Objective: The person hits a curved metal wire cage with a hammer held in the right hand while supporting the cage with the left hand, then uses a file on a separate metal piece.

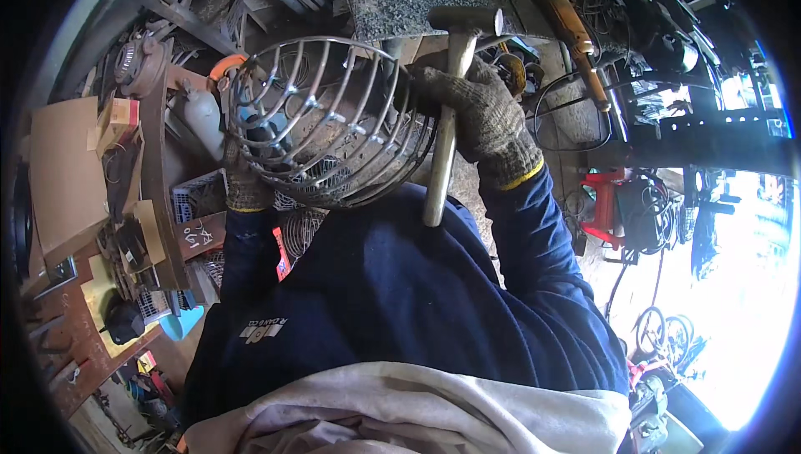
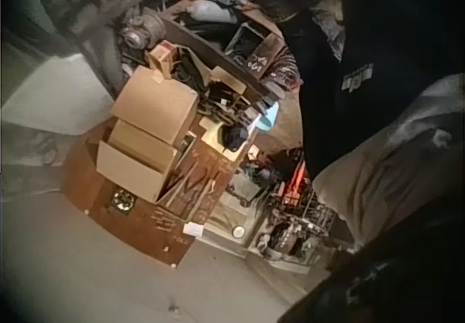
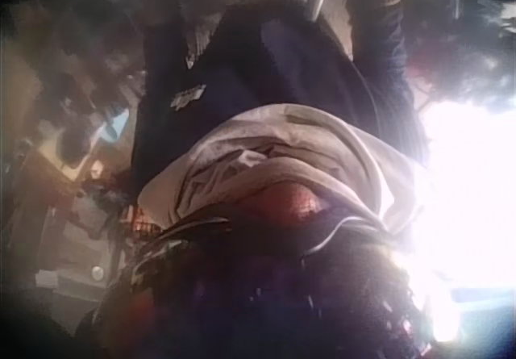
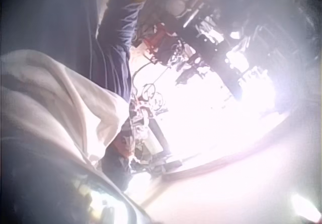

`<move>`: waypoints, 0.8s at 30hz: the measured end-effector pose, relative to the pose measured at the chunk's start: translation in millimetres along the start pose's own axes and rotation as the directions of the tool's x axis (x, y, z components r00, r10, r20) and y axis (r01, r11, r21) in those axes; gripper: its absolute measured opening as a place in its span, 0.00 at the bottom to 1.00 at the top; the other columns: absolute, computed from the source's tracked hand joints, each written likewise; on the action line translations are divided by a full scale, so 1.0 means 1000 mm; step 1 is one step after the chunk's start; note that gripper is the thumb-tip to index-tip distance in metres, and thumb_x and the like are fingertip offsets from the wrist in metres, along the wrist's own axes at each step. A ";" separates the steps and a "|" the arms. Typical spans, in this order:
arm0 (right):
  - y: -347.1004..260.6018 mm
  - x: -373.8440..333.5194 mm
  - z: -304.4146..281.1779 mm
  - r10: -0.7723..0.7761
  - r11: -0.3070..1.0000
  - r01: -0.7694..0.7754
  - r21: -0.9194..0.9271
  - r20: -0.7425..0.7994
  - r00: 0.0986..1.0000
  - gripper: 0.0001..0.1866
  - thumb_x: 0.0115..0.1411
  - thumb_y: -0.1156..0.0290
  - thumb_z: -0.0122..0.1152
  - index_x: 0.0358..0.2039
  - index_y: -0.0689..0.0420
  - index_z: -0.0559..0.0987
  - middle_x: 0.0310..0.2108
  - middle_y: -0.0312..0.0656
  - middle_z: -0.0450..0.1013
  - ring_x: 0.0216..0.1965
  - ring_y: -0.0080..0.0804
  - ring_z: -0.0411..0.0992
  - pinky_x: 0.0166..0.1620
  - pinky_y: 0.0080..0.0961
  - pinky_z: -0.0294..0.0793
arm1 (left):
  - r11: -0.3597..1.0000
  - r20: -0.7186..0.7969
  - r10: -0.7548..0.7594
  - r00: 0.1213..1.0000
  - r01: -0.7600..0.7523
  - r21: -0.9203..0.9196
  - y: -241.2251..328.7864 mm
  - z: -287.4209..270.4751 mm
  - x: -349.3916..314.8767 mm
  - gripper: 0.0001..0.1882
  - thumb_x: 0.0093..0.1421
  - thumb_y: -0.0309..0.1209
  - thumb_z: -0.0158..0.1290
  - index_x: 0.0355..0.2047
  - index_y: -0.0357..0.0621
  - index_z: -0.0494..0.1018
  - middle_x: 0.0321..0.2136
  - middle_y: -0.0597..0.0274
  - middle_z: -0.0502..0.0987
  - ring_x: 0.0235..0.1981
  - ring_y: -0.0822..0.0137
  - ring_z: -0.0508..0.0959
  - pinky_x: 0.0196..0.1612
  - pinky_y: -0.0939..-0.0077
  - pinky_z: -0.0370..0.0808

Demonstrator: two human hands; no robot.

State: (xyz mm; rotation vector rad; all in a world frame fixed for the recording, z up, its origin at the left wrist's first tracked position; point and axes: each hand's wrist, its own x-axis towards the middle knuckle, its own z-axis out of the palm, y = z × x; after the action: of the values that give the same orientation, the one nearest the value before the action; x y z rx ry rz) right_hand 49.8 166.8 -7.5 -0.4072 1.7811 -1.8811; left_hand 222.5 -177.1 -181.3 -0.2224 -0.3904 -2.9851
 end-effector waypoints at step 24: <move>0.027 0.002 0.016 0.072 0.991 -0.067 0.118 -0.043 0.996 0.23 0.66 0.49 0.55 0.48 0.56 0.70 0.31 0.41 0.75 0.24 0.27 0.73 0.24 0.25 0.72 | 0.301 -0.165 0.289 0.943 0.074 0.951 -0.025 0.150 0.017 0.11 0.63 0.30 0.54 0.44 0.37 0.74 0.38 0.62 0.78 0.40 0.72 0.77 0.45 0.77 0.74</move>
State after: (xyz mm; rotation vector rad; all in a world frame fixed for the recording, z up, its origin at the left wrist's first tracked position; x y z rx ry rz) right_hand 61.4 152.3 -32.8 -0.2565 1.6830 -1.9488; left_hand 221.5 -115.1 -41.5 0.3444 -1.8873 -2.0149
